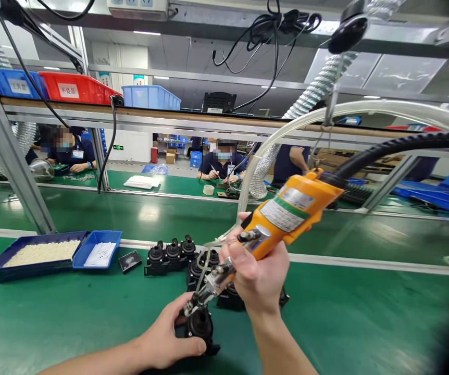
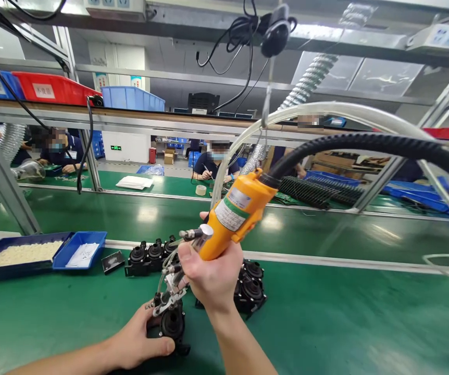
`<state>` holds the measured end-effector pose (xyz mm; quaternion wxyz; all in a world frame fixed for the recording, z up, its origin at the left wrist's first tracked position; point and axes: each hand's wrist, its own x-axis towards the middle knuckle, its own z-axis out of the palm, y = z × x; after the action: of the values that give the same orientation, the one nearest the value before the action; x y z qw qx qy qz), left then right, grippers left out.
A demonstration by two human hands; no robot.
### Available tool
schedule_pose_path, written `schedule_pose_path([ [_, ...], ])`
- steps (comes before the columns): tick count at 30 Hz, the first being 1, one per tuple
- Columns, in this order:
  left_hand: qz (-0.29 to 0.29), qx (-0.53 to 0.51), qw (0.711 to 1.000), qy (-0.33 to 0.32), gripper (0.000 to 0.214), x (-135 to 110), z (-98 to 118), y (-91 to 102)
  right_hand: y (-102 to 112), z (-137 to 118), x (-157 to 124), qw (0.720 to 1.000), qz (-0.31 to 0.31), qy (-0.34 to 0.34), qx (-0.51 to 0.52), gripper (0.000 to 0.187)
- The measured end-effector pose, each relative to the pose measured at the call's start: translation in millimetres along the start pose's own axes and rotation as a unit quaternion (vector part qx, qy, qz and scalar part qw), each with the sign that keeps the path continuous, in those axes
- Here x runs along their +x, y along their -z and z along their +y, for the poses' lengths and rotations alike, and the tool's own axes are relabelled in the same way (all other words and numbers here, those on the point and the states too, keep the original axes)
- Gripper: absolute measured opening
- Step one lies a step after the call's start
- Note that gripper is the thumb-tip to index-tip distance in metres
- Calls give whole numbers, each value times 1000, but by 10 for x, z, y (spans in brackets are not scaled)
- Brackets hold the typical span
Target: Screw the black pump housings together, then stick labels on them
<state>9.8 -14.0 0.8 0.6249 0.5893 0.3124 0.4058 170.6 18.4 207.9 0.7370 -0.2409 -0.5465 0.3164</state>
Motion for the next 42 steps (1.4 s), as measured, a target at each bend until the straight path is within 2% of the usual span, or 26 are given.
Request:
schedule_pose_path([
  [5,-10,17,1000,-23,75,-4,96,-26,-105,0,28,1000,-3,9,-21,48],
  [9,0,25,999,-28,76,-5,187,-53,-110,-38,57,999,-3,2,-33,52],
  [14,-6,25,999,-38,80,-2,274,-65,-151,-43,13,998,-18,-2,-57,47],
  [20,-17,71,997,-13,65,-25,405,-76,-393,-4,-135,994,-93,-55,-23,45],
  [22,-18,71,997,-9,66,-28,412,-83,-427,-7,-157,992,-104,-68,-26,45],
  [25,-14,71,997,-14,69,-22,403,-84,-422,-15,-175,993,-99,-67,-25,44],
  [28,-19,76,996,-31,59,-21,380,-72,-399,0,-187,994,-78,-65,-43,46],
  [31,-18,83,996,-28,58,-41,304,-63,-357,23,-172,996,-54,-44,-53,47],
  [34,2,84,996,-23,77,-70,178,-64,-238,4,-106,998,-19,1,-64,45],
  [38,44,72,995,-46,102,-70,89,-69,71,-112,30,990,83,83,-81,46],
  [40,65,80,993,-52,102,-51,100,-57,236,-176,93,982,127,107,-86,45],
  [42,77,90,991,-53,97,-27,117,-31,359,-220,132,977,136,123,-108,42],
])
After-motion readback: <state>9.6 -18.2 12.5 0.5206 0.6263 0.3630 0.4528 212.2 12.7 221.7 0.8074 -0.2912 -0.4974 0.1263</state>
